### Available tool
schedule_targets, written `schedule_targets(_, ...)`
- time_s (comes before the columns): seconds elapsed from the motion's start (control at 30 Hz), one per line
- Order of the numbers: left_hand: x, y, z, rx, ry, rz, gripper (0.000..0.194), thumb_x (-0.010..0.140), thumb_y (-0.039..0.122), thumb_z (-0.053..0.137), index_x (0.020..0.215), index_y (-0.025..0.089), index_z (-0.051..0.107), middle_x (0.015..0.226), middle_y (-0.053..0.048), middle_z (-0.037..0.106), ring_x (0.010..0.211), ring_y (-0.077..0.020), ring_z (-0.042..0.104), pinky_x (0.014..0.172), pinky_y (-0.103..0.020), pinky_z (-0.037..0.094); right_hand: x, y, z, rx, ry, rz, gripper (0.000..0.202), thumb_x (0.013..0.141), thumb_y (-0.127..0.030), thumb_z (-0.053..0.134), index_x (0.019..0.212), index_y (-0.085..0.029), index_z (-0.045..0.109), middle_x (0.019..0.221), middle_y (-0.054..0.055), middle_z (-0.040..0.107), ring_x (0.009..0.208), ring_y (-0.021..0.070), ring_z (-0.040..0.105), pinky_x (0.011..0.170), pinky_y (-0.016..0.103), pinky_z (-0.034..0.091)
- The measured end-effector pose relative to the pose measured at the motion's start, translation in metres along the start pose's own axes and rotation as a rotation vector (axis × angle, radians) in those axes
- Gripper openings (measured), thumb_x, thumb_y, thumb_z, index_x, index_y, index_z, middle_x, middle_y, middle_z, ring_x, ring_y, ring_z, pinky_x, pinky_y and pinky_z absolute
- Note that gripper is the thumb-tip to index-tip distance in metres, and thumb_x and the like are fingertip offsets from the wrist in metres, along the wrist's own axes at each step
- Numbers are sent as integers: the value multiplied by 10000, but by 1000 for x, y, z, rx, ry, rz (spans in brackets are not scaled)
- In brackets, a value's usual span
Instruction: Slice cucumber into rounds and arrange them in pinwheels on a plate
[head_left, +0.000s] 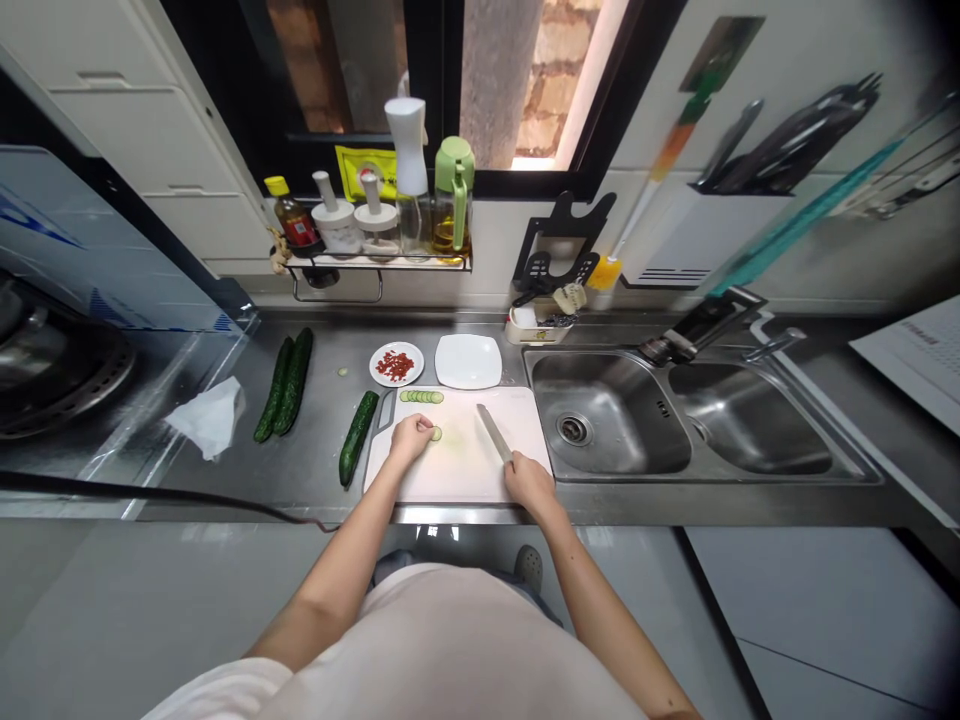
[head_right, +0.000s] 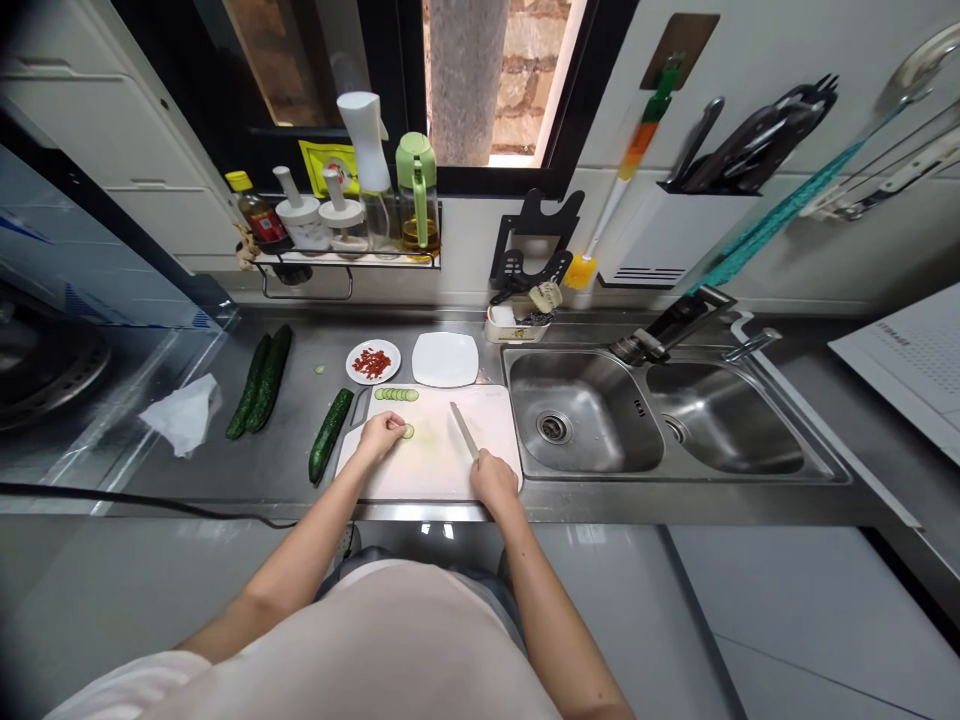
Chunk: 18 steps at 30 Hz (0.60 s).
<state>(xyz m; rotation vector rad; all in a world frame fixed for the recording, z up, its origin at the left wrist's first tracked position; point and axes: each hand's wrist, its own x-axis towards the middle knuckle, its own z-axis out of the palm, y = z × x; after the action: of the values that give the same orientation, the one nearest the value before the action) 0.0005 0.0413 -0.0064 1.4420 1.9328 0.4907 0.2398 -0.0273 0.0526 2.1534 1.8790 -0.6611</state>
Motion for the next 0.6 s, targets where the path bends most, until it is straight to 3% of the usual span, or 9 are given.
schedule_targets(0.2,-9,2,-6,216,82,37,159,835,334,586,947,258,669,930,-42,710,889,-204,629,694,-267,397,-5,-1,-5,-23,-7,-40,316,951,-272,334,1127,-175,578,1070,148,686,1013,245,637,751,301,404)
schedule_targets(0.4,-4,-7,-3,147,91,27,163,825,289,608,974,243,654,912,-26,705,882,-189,625,722,-262,404,-21,-6,-7,-43,21,-179,321,1003,-357,275,1150,-213,521,1005,102,693,938,218,645,697,273,360)
schedule_targets(0.6,1,-10,-4,96,87,-2,159,788,273,640,942,237,649,879,-11,703,851,-181,628,715,-252,409,-32,-21,-12,-156,-20,-266,309,1010,-330,269,1172,-217,506,1017,113,686,945,220,642,735,283,362)
